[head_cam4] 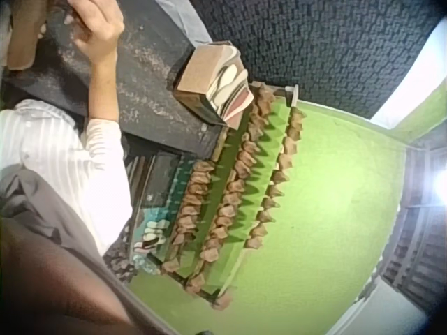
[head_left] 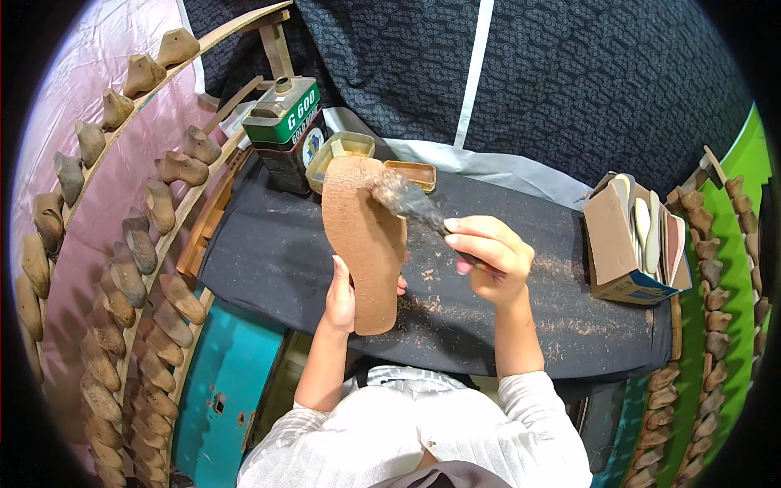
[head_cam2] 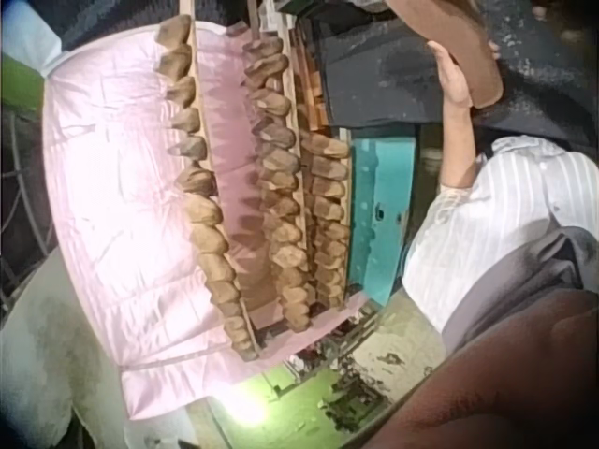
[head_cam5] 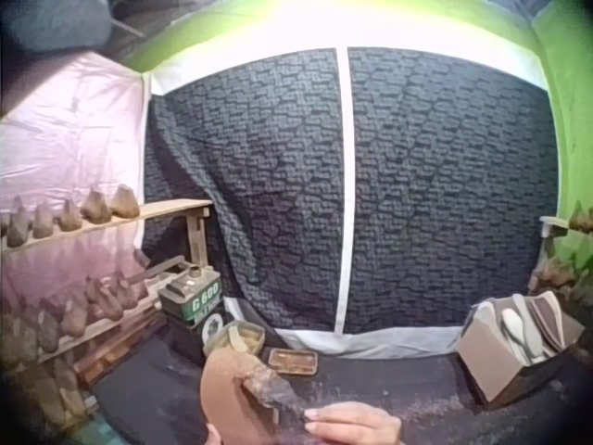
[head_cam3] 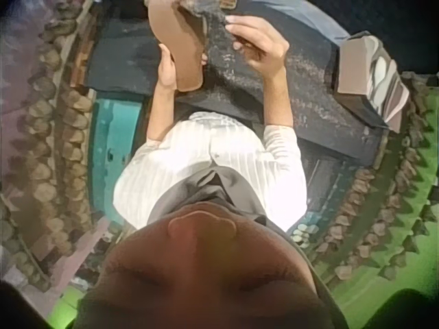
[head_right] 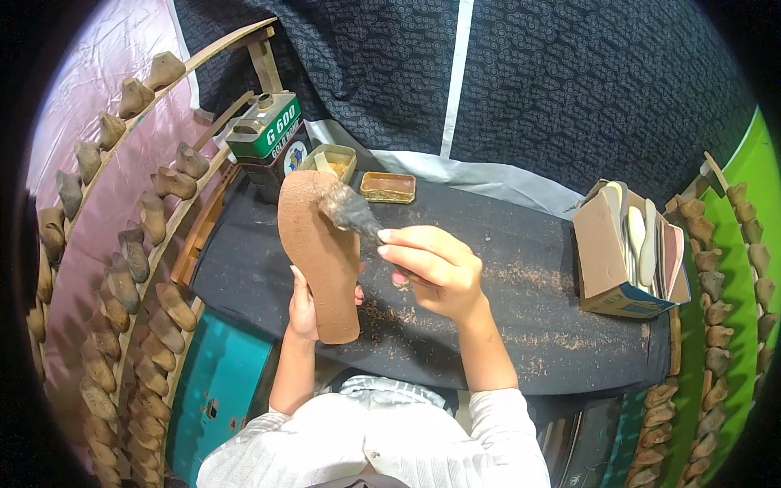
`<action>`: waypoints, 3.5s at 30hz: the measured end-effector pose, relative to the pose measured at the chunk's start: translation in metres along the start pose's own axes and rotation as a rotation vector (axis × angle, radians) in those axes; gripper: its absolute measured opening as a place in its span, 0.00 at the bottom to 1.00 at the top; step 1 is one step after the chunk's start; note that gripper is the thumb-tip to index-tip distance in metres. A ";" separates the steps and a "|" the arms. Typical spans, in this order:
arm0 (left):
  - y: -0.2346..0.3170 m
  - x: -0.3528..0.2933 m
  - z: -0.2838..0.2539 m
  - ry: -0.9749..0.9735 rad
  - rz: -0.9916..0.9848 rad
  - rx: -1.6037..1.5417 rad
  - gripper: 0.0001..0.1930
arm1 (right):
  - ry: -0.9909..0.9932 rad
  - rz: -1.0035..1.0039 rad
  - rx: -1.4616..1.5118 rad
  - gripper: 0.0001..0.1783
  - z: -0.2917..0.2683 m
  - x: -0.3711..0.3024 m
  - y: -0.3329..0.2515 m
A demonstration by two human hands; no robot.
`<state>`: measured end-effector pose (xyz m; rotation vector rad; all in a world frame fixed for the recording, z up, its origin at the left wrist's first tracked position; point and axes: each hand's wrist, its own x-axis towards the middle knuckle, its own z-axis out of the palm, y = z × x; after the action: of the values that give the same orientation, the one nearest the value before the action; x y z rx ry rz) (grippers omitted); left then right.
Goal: The person takes shoe soles from a box, applies glue to them using a brush, and places the glued soles into a basket.
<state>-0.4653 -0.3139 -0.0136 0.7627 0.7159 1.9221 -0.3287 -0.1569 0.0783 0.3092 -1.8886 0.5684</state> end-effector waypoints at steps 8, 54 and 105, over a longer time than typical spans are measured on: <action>0.000 0.008 0.004 0.239 0.067 -0.014 0.37 | -0.161 0.020 0.096 0.11 -0.002 -0.010 -0.010; -0.006 0.019 -0.016 0.329 0.090 -0.057 0.38 | -0.249 0.083 0.118 0.16 0.032 -0.038 -0.010; 0.003 0.011 -0.014 0.186 0.042 -0.174 0.34 | -0.138 -0.040 0.052 0.18 0.049 -0.015 -0.006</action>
<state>-0.4818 -0.3073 -0.0183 0.5002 0.6377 2.0812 -0.3594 -0.1890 0.0510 0.4283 -1.9979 0.5829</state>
